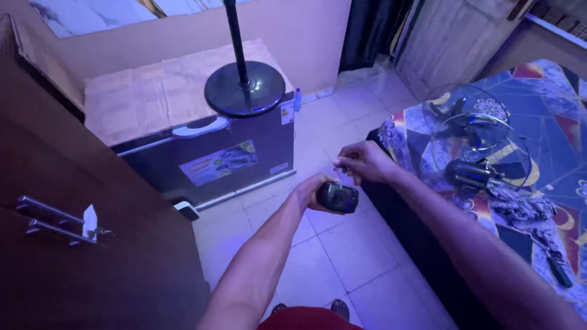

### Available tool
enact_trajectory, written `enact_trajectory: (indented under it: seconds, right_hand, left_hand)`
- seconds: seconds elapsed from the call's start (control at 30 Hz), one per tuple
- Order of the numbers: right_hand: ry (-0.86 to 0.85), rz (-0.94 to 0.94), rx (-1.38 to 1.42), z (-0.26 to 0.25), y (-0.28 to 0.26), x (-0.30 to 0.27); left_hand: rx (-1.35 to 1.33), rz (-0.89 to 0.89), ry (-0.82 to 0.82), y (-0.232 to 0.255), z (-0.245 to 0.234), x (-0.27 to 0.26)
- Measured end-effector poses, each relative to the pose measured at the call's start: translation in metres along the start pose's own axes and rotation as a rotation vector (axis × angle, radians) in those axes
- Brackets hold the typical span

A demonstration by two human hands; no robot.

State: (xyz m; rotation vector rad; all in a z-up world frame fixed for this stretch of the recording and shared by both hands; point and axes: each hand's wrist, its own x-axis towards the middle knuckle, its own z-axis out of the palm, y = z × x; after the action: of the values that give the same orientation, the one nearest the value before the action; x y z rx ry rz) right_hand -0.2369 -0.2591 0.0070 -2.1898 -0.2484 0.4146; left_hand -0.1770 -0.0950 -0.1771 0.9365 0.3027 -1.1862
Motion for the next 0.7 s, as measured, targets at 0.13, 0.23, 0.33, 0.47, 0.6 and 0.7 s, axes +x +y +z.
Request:
enact_trajectory:
  seconds: [0.13, 0.23, 0.33, 0.47, 0.6, 0.7]
  right_hand:
    - [-0.166, -0.107, 0.147, -0.009, 0.007, -0.001]
    - [-0.007, -0.048, -0.211, 0.003, 0.006, -0.002]
    - [0.07, -0.019, -0.169, 0.013, 0.003, 0.002]
    - [-0.168, -0.142, 0.236, 0.005, 0.022, 0.014]
    - [-0.138, -0.196, -0.068, -0.019, 0.044, 0.025]
    - [0.013, -0.033, -0.356, -0.027, 0.054, 0.04]
  left_hand:
    - [0.011, -0.029, 0.148, 0.001, -0.002, -0.011]
    - [0.089, 0.032, 0.13, -0.001, -0.004, -0.011]
    - [0.057, -0.019, 0.023, -0.005, -0.009, -0.003]
    - [-0.023, 0.007, -0.023, -0.003, -0.019, -0.004]
    - [0.03, 0.001, 0.075, 0.01, -0.014, 0.021]
    - [0.007, -0.015, 0.052, 0.012, -0.01, 0.052]
